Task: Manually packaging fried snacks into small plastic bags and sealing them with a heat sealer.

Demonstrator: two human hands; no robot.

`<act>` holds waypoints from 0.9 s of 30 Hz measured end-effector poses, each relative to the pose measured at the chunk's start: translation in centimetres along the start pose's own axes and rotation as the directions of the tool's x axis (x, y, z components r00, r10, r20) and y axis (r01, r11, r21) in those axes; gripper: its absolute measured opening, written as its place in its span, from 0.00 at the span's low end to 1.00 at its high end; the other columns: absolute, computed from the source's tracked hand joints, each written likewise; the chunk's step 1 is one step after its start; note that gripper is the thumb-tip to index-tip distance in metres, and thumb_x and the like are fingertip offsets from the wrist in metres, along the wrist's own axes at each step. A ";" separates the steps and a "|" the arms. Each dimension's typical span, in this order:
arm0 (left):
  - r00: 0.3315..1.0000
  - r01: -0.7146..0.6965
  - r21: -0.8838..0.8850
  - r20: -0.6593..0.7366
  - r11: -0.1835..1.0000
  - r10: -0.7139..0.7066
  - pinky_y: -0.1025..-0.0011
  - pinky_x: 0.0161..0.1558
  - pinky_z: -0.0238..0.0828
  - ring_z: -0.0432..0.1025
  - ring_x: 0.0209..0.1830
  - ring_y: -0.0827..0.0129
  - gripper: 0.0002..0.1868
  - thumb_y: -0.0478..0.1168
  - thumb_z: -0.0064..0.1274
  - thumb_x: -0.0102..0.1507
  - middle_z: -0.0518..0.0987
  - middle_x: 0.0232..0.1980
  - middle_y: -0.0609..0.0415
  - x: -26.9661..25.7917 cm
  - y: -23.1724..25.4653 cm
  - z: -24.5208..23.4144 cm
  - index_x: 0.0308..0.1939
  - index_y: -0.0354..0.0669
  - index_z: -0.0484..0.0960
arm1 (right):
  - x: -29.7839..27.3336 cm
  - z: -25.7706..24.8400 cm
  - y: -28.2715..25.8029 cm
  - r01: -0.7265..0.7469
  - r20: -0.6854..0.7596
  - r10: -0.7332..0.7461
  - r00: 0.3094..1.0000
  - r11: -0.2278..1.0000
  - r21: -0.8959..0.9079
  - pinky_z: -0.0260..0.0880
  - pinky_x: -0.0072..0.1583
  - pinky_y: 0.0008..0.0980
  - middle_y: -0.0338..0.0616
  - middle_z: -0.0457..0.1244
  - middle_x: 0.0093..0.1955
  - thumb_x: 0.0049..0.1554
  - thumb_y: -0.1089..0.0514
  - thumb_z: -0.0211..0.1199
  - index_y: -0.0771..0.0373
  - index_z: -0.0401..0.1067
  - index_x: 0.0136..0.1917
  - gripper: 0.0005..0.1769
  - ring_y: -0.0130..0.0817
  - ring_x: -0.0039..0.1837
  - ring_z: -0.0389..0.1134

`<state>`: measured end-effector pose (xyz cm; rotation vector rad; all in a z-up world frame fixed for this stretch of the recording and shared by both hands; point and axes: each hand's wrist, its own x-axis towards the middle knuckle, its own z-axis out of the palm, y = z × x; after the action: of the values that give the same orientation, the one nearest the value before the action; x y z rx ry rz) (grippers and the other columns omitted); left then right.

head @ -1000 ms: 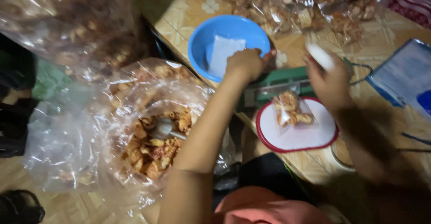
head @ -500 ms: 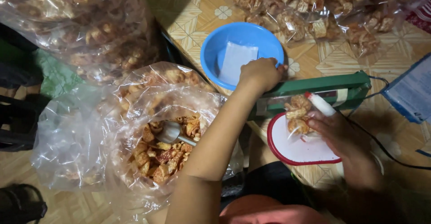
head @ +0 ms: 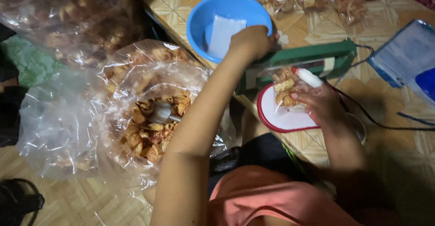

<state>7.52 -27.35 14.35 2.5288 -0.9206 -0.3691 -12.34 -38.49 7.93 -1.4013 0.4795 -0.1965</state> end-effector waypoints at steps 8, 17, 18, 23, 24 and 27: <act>0.921 -0.318 0.002 -0.237 0.948 0.310 0.59 0.34 0.67 0.71 0.30 0.49 0.24 0.56 0.40 0.55 0.78 0.32 0.44 6.6 0.3 0.7 0.32 0.39 0.79 | -1.4 -3.5 3.4 0.201 0.202 -0.179 0.963 0.975 -0.097 0.69 0.44 0.28 0.66 0.58 0.56 0.37 0.79 0.54 0.84 0.59 0.50 0.24 0.44 0.47 0.65; 0.913 -0.284 -0.186 -0.351 0.941 0.206 0.64 0.28 0.62 0.62 0.20 0.58 0.27 0.57 0.41 0.57 0.69 0.21 0.48 6.7 -9.3 3.1 0.20 0.35 0.72 | 2.6 -7.0 0.8 -0.227 0.799 0.363 0.479 0.931 -0.287 0.57 0.34 0.21 0.51 0.61 0.41 0.38 0.79 0.61 0.73 0.62 0.55 0.30 0.30 0.35 0.59; 0.967 -0.114 -0.065 -0.236 0.991 0.096 0.60 0.35 0.66 0.69 0.29 0.48 0.21 0.53 0.43 0.57 0.76 0.30 0.43 7.4 -11.3 4.6 0.27 0.37 0.78 | 4.3 -8.0 0.6 -0.209 0.784 0.391 0.483 0.921 -0.330 0.48 0.24 0.19 0.41 0.60 0.27 0.39 0.77 0.64 0.72 0.69 0.48 0.21 0.23 0.24 0.53; 0.999 0.004 0.157 0.047 0.988 -0.012 0.58 0.40 0.64 0.69 0.36 0.47 0.30 0.59 0.30 0.61 0.76 0.38 0.44 3.4 -10.3 4.3 0.35 0.38 0.79 | 5.0 -2.8 -10.1 0.393 0.003 -0.459 0.889 0.765 0.511 0.69 0.53 0.36 0.44 0.59 0.48 0.51 0.63 0.57 0.57 0.55 0.56 0.21 0.35 0.50 0.61; 0.994 0.030 0.202 0.095 0.979 -0.051 0.59 0.40 0.64 0.70 0.38 0.50 0.32 0.62 0.28 0.61 0.76 0.40 0.47 2.9 -9.9 3.7 0.37 0.41 0.79 | 4.4 -1.4 -12.4 0.564 -0.122 -0.601 0.790 0.632 0.531 0.70 0.64 0.41 0.48 0.63 0.56 0.47 0.57 0.63 0.59 0.55 0.67 0.35 0.44 0.62 0.65; 0.983 -0.103 0.183 0.166 0.978 0.072 0.60 0.40 0.64 0.69 0.34 0.49 0.30 0.61 0.33 0.60 0.77 0.36 0.46 1.9 -9.6 3.2 0.34 0.39 0.79 | 0.5 0.6 -11.4 0.621 -0.269 -0.563 0.782 0.661 0.421 0.76 0.59 0.34 0.49 0.60 0.61 0.51 0.59 0.56 0.61 0.45 0.70 0.37 0.35 0.56 0.67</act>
<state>12.99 -22.86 6.83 2.6496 -1.1757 -0.4811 -9.93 -40.09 18.99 -0.9928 0.0234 -0.8876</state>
